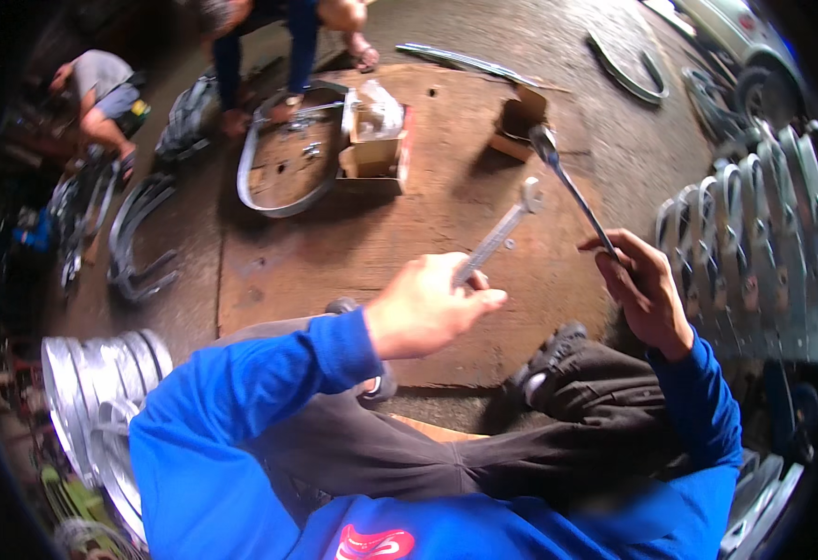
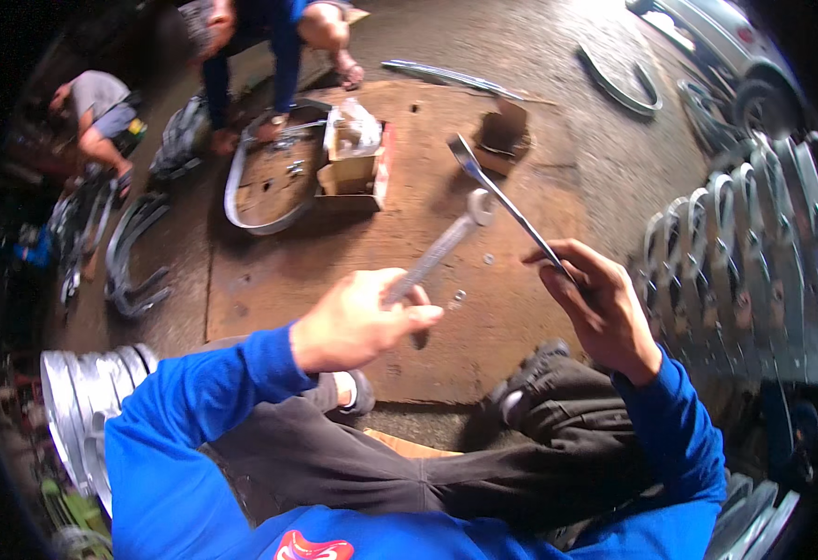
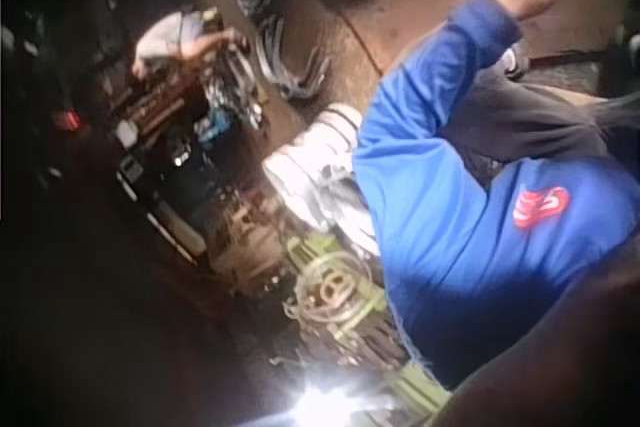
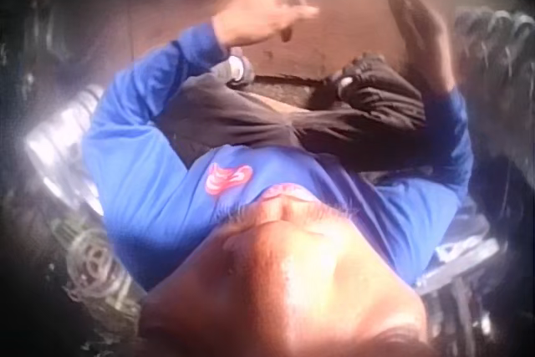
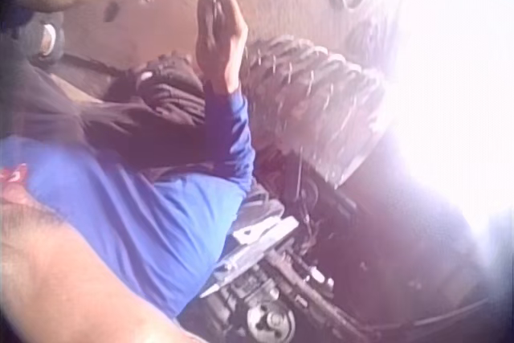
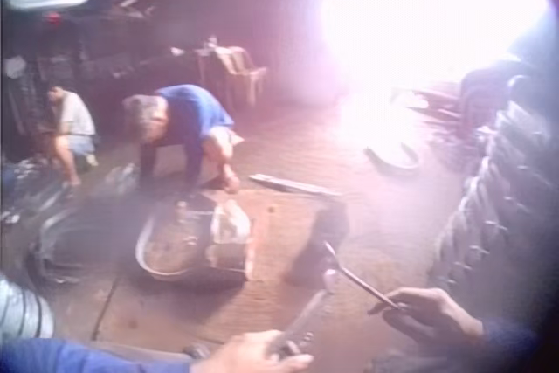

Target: The person sits on the floor and assembles a metal frame using a wrench and bolts. They tighten the bolts on the frame and then pick up a new metal frame from a stack to begin the process again.

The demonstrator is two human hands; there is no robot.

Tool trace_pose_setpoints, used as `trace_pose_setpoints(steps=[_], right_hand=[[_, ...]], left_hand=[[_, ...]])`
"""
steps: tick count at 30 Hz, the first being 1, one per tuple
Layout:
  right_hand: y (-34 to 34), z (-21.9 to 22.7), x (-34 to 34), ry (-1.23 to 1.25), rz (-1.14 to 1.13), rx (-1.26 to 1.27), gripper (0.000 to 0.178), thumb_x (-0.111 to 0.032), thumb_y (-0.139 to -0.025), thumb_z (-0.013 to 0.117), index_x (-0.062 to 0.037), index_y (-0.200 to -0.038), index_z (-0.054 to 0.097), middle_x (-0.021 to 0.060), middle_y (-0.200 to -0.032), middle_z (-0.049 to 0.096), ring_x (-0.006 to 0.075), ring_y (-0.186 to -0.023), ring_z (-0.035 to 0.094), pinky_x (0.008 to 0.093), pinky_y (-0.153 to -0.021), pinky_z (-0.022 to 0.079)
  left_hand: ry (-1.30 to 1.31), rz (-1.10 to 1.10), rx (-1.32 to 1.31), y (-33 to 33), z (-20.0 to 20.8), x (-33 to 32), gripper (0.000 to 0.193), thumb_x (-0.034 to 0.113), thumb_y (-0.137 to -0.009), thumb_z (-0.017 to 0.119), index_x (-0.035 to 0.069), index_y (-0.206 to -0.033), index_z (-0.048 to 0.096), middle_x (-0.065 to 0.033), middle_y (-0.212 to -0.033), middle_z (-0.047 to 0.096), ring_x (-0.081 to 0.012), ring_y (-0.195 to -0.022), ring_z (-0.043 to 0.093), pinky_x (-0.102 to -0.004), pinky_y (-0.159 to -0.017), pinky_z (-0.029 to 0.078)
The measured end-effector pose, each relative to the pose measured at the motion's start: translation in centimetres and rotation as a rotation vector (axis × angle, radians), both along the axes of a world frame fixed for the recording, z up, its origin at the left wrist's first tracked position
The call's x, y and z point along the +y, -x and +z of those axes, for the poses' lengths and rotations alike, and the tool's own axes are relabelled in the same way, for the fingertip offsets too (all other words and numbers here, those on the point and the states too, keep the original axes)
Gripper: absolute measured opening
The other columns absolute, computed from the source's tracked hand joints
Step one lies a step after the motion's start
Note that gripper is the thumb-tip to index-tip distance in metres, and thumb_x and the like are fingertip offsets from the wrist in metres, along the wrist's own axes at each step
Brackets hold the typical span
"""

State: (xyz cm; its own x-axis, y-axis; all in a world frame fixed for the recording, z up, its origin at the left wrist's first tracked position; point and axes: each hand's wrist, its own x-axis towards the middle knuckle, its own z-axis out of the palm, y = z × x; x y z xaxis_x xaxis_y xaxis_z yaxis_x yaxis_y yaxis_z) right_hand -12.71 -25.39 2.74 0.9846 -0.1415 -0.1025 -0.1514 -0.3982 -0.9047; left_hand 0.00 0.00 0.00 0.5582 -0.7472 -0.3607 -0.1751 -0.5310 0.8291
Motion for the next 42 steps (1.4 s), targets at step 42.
trace_pose_setpoints(steps=[42], right_hand=[[-0.2,-0.4,2.3,0.149,-0.301,-0.246,0.018,0.001,-0.095,0.058,-0.0001,-0.112,0.059,-0.0091,-0.066,0.034,0.0015,-0.059,0.028,0.0213,-0.053,0.021]], left_hand=[[0.155,0.017,0.108,-0.1,-0.4,0.7,0.039,0.039,-0.087,0.070,0.000,-0.089,0.068,-0.0142,-0.073,0.065,-0.0235,-0.072,0.064,-0.0380,-0.069,0.050]])
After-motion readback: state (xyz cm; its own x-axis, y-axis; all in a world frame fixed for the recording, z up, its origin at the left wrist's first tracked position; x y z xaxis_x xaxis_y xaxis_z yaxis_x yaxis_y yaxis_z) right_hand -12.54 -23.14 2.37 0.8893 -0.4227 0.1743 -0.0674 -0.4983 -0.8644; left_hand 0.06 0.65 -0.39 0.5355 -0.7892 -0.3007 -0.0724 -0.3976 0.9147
